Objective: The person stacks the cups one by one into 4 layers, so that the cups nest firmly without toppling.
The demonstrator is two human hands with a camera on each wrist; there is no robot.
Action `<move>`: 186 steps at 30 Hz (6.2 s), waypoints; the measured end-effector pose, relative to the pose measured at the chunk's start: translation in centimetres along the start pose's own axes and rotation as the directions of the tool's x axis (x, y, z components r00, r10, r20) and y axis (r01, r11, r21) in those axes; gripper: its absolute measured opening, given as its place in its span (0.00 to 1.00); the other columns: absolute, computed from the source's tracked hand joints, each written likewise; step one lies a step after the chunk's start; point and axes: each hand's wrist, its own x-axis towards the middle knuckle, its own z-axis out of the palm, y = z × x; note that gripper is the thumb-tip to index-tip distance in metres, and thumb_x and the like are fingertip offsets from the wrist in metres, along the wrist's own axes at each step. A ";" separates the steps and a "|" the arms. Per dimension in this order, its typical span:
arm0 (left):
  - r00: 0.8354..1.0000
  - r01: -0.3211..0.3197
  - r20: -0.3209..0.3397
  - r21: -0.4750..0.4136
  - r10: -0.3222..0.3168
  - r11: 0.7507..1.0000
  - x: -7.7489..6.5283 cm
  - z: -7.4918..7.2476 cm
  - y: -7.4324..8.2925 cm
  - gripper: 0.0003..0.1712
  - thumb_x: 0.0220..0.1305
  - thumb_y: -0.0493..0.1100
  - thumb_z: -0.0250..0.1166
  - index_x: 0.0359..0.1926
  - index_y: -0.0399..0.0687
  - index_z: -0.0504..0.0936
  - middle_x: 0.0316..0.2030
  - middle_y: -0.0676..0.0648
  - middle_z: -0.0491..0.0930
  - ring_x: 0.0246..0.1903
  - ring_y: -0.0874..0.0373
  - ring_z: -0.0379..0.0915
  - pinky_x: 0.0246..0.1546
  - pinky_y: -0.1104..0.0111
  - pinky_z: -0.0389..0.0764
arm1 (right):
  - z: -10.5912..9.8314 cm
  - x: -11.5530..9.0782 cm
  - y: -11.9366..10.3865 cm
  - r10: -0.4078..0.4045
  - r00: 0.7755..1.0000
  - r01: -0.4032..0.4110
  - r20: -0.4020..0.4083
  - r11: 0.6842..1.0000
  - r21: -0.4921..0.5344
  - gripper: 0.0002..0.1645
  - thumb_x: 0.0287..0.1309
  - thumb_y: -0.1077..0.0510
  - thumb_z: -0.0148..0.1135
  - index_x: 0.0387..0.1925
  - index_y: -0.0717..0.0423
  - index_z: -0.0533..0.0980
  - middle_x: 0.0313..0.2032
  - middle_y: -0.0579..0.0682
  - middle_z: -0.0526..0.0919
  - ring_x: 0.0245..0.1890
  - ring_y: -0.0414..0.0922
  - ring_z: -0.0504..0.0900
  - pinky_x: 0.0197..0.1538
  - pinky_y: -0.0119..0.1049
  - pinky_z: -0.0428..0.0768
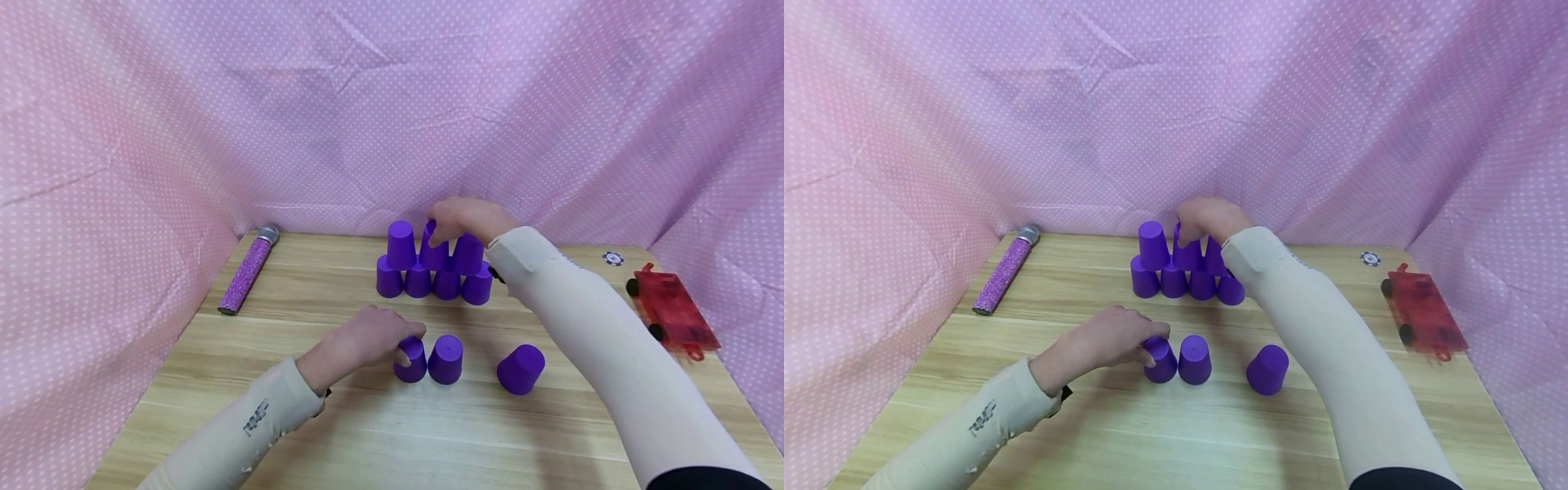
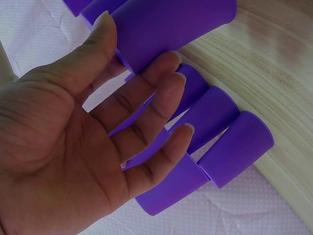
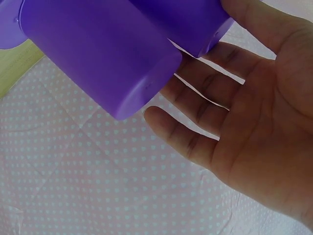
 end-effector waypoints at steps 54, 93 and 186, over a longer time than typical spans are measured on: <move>1.000 -0.016 0.002 -0.027 0.016 1.000 0.0 -0.3 0.1 0.18 0.57 0.58 0.70 0.38 0.59 0.73 0.22 0.59 0.75 0.25 0.61 0.71 0.28 0.63 0.71 | 16.4 -15.9 6.0 -0.099 0.989 0.101 -0.112 0.995 0.010 0.36 0.46 0.44 0.77 0.57 0.53 0.79 0.47 0.53 0.86 0.46 0.54 0.85 0.45 0.57 0.80; 0.988 0.079 -0.128 -0.062 -0.086 0.995 -2.0 -6.1 -2.6 0.18 0.64 0.57 0.67 0.47 0.55 0.76 0.28 0.56 0.79 0.27 0.59 0.74 0.32 0.63 0.75 | 17.8 -16.0 6.4 -0.150 0.969 0.160 -0.195 0.986 0.037 0.30 0.52 0.39 0.72 0.52 0.51 0.82 0.37 0.45 0.87 0.36 0.42 0.85 0.36 0.44 0.81; 0.930 0.267 -0.220 -0.140 -0.293 0.953 6.6 -16.5 -7.9 0.28 0.69 0.62 0.59 0.58 0.48 0.78 0.46 0.48 0.82 0.45 0.51 0.76 0.49 0.55 0.76 | 18.3 -16.2 6.3 -0.110 0.973 0.127 -0.204 0.989 0.075 0.30 0.54 0.40 0.71 0.54 0.51 0.81 0.39 0.48 0.87 0.38 0.45 0.85 0.37 0.45 0.82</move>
